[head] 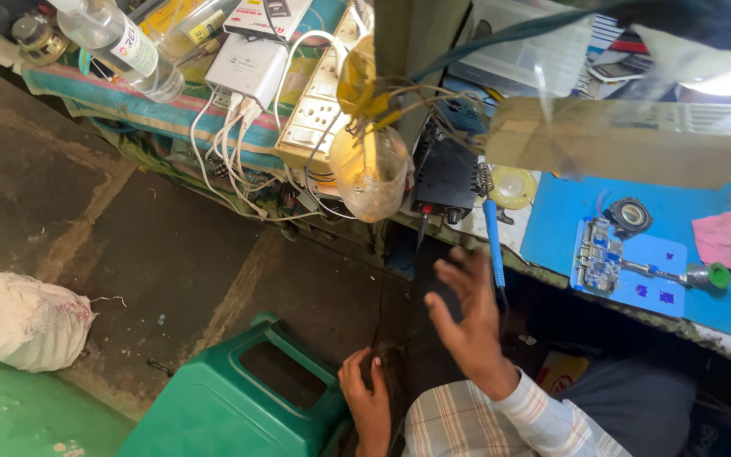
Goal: The person solders components on a circuit board clamped at a workbench, using a soldering iron in one hand and solder wire from a green spool in the other. They periodically file the soldering iron tip, touch the board's contacts, and near the end brush the board with a toothbrush.
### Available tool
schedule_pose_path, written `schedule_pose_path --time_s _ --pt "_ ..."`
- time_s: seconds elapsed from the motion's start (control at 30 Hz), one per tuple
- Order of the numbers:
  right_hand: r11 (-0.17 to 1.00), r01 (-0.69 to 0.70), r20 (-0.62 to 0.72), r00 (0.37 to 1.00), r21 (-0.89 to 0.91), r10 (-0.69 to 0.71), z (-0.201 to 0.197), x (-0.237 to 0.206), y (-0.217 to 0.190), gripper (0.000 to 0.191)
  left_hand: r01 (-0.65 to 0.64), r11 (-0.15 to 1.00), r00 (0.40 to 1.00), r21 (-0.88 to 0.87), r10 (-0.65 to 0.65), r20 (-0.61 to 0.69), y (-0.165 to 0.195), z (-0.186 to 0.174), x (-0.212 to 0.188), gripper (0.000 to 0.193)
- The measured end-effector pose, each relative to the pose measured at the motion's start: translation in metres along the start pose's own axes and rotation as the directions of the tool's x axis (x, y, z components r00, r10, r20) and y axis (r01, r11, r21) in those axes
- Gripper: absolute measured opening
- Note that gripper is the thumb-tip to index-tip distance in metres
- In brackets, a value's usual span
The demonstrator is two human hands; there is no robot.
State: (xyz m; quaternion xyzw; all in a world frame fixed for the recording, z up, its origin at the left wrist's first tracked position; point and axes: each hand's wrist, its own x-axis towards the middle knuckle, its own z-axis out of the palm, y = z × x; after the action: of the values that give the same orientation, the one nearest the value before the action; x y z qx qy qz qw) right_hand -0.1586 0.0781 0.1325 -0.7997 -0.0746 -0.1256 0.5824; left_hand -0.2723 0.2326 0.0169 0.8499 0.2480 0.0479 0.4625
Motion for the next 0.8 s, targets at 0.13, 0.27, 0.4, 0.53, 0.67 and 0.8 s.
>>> schedule_pose_path --time_s 0.13,0.27,0.4,0.53,0.67,0.8 --pt "0.991 0.129 0.238 0.965 -0.046 -0.114 -0.002 -0.054 -0.016 0.038 -0.151 0.988 0.986 -0.023 0.152 0.068 -0.013 0.003 -0.027 0.032" --pt "0.956 0.006 0.713 0.665 0.294 -0.223 -0.013 -0.106 -0.034 0.026 -0.206 0.978 0.938 0.022 0.192 0.287 -0.026 0.006 -0.063 0.037" --pt "0.959 0.236 0.896 0.374 0.157 -0.238 -0.035 -0.133 -0.049 0.031 -0.156 0.971 0.901 0.181 0.065 0.428 -0.028 0.001 -0.087 0.043" --pt "0.928 0.365 0.636 0.697 0.081 -0.33 -0.064 -0.142 -0.069 0.022 -0.17 0.946 0.889 0.278 0.025 0.457 -0.023 -0.01 -0.098 0.049" --pt "0.936 0.343 0.34 0.892 -0.08 -0.298 -0.105 -0.145 -0.081 0.026 -0.16 0.929 0.882 0.334 -0.017 0.471 -0.012 -0.014 -0.106 0.054" --pt "0.927 0.312 0.093 0.95 -0.209 -0.299 -0.153 -0.152 -0.076 0.022 -0.196 0.931 0.879 0.307 0.028 0.477 -0.01 -0.014 -0.116 0.055"
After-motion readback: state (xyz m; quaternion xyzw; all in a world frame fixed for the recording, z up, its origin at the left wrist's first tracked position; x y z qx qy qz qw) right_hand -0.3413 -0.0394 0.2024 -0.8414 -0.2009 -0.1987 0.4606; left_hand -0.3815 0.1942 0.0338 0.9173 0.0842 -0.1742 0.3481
